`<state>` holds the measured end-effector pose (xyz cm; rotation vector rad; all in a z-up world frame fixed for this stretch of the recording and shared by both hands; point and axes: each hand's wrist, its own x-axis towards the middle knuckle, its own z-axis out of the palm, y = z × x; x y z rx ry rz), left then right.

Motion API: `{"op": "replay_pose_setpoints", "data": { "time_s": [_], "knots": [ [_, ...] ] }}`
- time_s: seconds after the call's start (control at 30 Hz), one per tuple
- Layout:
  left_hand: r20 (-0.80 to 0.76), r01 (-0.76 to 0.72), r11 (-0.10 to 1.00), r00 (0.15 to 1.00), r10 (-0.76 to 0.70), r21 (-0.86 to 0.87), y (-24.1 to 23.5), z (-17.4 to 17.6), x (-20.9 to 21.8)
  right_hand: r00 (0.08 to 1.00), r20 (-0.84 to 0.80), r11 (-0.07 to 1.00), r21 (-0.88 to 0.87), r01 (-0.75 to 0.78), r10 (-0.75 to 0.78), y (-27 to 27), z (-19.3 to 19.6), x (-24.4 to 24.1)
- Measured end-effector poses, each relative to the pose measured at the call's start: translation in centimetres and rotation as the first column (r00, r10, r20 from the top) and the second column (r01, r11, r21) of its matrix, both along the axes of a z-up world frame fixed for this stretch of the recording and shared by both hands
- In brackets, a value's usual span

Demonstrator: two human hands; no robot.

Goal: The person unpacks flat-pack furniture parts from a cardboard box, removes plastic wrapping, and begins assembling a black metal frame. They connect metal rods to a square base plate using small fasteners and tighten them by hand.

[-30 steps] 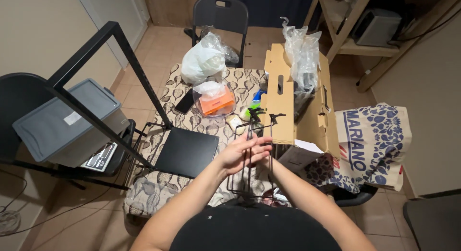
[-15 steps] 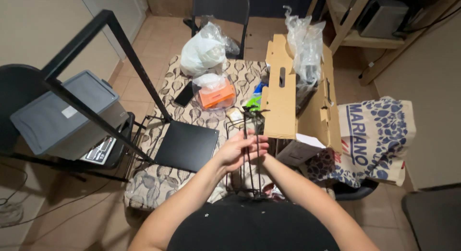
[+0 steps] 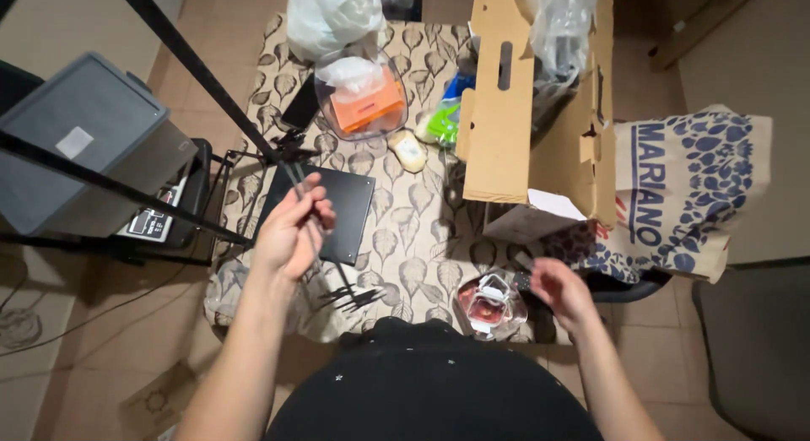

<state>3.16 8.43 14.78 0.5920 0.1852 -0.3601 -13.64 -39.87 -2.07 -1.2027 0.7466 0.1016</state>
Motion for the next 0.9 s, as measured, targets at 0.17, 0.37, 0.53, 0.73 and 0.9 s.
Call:
{"op": "replay_pose_setpoints", "data": {
  "time_s": [0.17, 0.37, 0.53, 0.73, 0.9],
  "knots": [
    [-0.161, -0.098, 0.993, 0.981, 0.109, 0.072, 2.4, -4.3, -1.3, 0.933, -0.249, 0.659, -0.661, -0.36, 0.26, 1.7, -7.9, -6.0],
    [-0.191, -0.126, 0.983, 0.97, 0.151, 0.134, 2.8, -6.0, -1.9, 0.854, -0.422, 0.223, -0.84, -0.495, 0.306, 6.5, -5.8, -6.3],
    [-0.196, -0.071, 0.987, 0.976, 0.099, 0.142, 2.8, -7.1, -1.8, 0.853, -0.395, 0.258, -0.833, -0.49, 0.341, 5.3, -9.2, -5.7],
    [-0.066, 0.0, 0.971, 0.998, 0.016, 0.239, 2.8, -5.6, -1.8, 0.862, -0.396, 0.267, -0.835, -0.482, 0.318, 7.1, -4.9, -5.2],
    [0.01, -0.035, 0.979, 0.999, 0.034, 0.2, 3.0, -4.3, -1.4, 0.86, -0.382, 0.277, -0.833, -0.479, 0.337, 9.8, -0.5, -5.4]
  ]
}}
